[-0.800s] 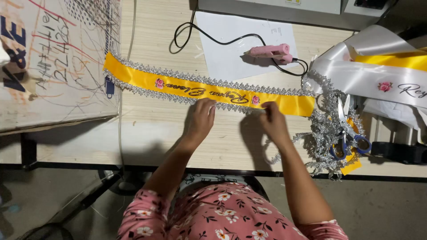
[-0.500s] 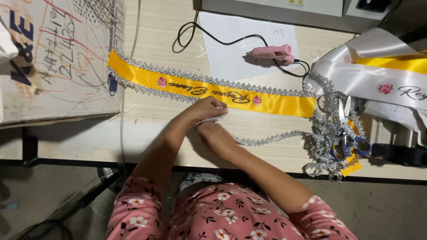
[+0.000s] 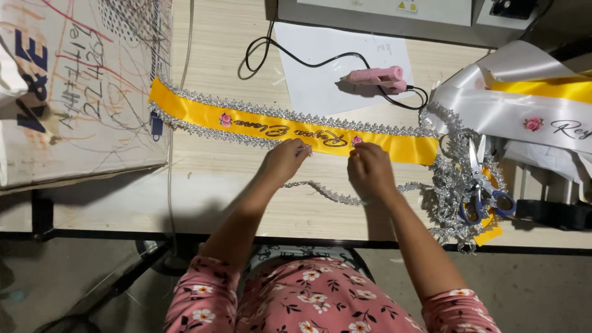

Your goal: The person uses a hot glue gun to attach a silver tinsel trim to the edges of a yellow sash. They apply glue in sections, press the trim into place, and then use scissors to cut the excess trim from the roll.

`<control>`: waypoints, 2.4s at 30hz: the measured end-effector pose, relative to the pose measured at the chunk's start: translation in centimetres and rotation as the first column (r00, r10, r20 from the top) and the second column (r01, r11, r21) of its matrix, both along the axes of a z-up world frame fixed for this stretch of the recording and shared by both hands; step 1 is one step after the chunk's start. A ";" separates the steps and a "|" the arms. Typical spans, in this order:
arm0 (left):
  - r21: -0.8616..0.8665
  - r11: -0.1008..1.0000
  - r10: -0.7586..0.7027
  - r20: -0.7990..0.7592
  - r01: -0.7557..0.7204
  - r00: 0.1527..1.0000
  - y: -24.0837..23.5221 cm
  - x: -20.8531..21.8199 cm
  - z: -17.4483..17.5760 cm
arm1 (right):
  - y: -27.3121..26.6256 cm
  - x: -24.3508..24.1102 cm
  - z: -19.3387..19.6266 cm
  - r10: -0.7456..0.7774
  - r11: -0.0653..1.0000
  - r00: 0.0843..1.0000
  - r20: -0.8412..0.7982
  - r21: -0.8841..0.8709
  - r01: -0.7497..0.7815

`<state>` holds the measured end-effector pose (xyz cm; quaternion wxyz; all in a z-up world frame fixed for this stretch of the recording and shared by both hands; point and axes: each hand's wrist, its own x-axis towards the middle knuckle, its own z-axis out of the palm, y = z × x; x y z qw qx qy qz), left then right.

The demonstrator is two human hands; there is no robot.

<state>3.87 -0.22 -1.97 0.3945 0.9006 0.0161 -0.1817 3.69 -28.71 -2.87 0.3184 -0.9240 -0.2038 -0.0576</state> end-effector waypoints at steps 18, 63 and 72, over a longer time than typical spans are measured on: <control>0.026 0.994 0.110 -0.027 -0.109 0.994 -1.2 0.2 -0.8 | -0.8 19.4 5.1 0.088 0.939 0.996 -0.025 -0.331 -0.091; 0.048 0.991 0.125 -0.021 -0.124 0.992 -1.3 0.3 -0.7 | -6.6 12.5 13.1 0.349 0.790 0.775 -0.526 0.610 0.059; 0.111 0.994 0.006 -0.083 0.003 0.997 -0.6 0.2 -0.9 | -4.1 12.0 4.3 -0.023 0.861 0.503 -0.864 0.239 0.450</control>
